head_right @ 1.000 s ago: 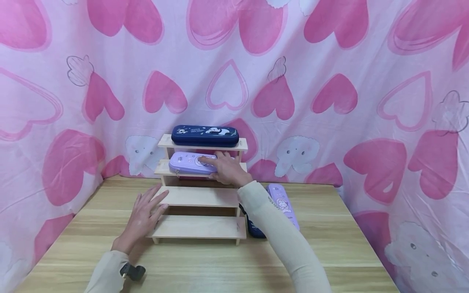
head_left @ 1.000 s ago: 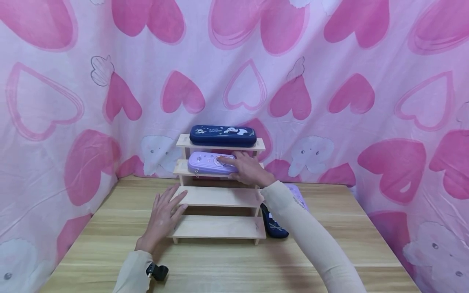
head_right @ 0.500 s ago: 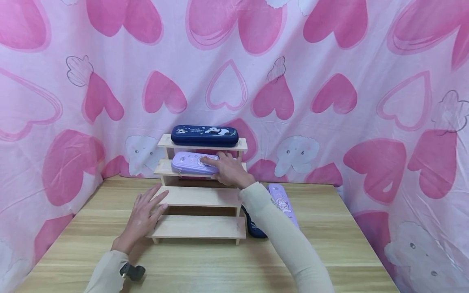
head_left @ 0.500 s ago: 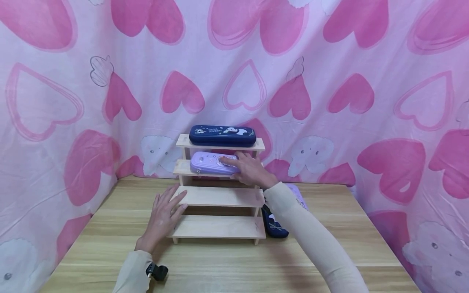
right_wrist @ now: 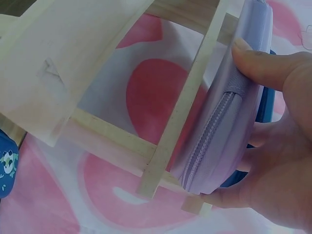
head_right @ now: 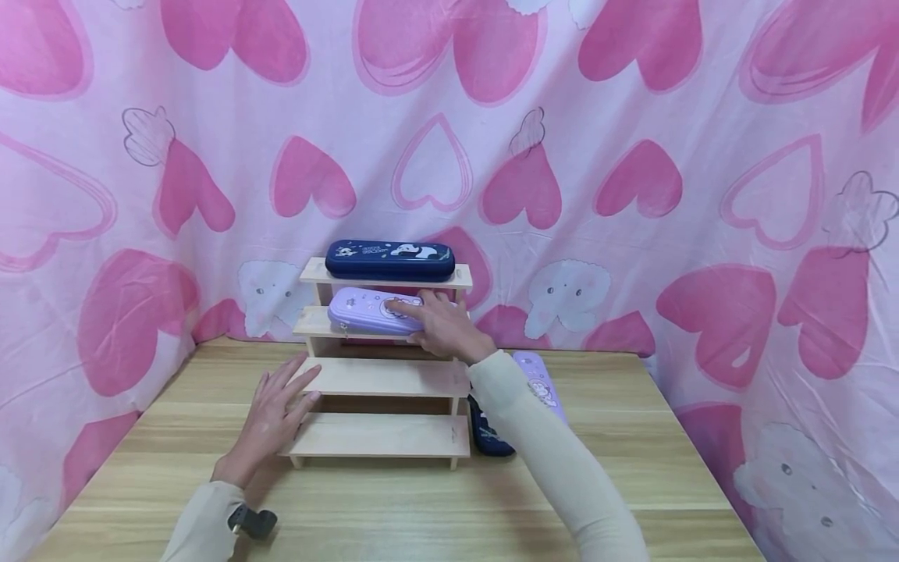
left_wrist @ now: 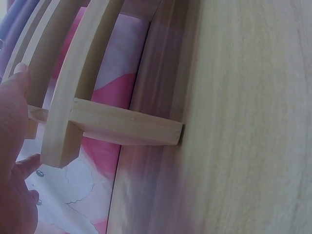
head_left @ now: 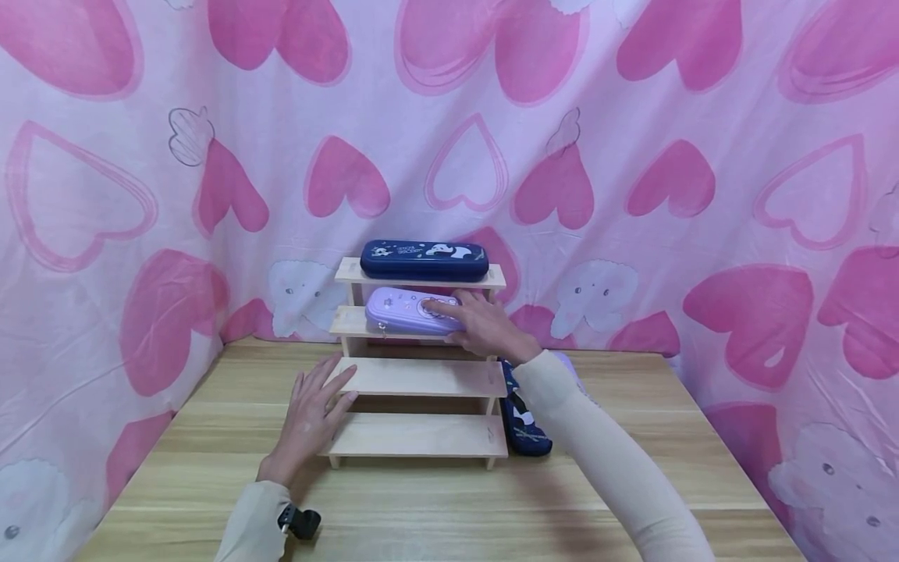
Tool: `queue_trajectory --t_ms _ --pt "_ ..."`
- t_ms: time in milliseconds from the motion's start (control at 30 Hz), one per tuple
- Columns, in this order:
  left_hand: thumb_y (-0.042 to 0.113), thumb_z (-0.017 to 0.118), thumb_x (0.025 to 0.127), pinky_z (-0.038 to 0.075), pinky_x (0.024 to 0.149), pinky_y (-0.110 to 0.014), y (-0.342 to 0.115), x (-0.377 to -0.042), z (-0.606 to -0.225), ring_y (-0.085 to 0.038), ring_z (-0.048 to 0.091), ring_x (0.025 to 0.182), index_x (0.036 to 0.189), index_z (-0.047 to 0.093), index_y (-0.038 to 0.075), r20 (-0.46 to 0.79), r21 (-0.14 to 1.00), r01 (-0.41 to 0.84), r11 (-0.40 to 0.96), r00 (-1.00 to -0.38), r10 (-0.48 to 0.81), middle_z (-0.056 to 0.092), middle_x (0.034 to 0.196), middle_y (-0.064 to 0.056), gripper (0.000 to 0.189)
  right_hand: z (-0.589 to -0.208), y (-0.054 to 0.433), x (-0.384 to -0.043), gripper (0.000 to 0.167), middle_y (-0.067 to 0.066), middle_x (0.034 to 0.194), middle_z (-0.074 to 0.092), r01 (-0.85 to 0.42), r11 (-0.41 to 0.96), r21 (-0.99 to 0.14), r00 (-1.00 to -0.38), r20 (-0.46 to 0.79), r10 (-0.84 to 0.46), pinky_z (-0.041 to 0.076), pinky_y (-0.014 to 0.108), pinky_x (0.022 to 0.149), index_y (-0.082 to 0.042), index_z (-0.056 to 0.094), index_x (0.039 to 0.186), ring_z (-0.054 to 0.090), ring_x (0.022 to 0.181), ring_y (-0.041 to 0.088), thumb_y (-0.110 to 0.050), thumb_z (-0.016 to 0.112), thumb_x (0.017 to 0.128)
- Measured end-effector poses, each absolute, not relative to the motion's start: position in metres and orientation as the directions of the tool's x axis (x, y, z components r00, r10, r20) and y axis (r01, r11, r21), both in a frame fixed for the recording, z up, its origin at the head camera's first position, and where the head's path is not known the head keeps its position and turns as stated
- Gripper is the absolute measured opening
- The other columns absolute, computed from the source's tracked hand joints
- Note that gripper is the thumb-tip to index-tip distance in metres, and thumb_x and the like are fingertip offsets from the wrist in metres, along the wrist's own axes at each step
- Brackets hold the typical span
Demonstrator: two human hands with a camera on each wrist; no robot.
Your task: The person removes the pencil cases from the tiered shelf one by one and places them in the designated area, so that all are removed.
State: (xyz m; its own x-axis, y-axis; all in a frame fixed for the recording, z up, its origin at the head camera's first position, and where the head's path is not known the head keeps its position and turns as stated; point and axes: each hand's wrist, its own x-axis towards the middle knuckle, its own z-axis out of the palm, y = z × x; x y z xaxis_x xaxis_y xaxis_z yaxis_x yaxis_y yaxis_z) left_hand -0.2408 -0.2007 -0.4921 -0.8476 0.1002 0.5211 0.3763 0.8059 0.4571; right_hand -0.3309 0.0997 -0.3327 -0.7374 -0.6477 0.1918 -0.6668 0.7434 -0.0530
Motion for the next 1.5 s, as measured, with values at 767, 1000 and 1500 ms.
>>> queue_trajectory --t_ms 767,1000,1500 --pt "0.023 0.066 0.096 0.014 0.117 -0.072 -0.203 -0.242 -0.494 -0.044 0.035 0.143 0.14 0.058 0.016 0.534 0.45 0.389 0.804 -0.839 0.106 0.041 0.157 -0.016 0.045 -0.332 0.133 -0.308 0.071 0.013 0.156 0.04 -0.685 0.72 -0.11 -0.723 0.229 -0.652 0.042 0.063 0.11 -0.038 0.043 0.151 0.045 0.138 0.038 -0.023 0.076 0.089" --pt "0.022 0.067 0.096 0.015 0.117 -0.073 -0.203 -0.241 -0.494 -0.043 0.036 0.142 0.139 0.059 0.015 0.549 0.453 0.4 0.797 -0.829 0.105 0.042 0.156 -0.016 0.044 -0.33 0.141 -0.3 0.074 0.014 0.159 0.036 -0.656 0.742 -0.139 -0.751 0.21 -0.626 0.038 0.069 0.109 -0.041 0.041 0.151 0.043 0.138 0.038 -0.023 0.077 0.089" --pt "0.021 0.066 0.096 0.015 0.116 -0.073 -0.204 -0.241 -0.495 -0.042 0.034 0.144 0.14 0.058 0.015 0.545 0.447 0.397 0.802 -0.832 0.108 0.041 0.157 -0.016 0.046 -0.332 0.164 -0.289 0.072 0.018 0.163 0.03 -0.624 0.759 -0.189 -0.78 0.209 -0.589 0.038 0.069 0.109 -0.039 0.042 0.151 0.038 0.143 0.045 -0.02 0.075 0.09"
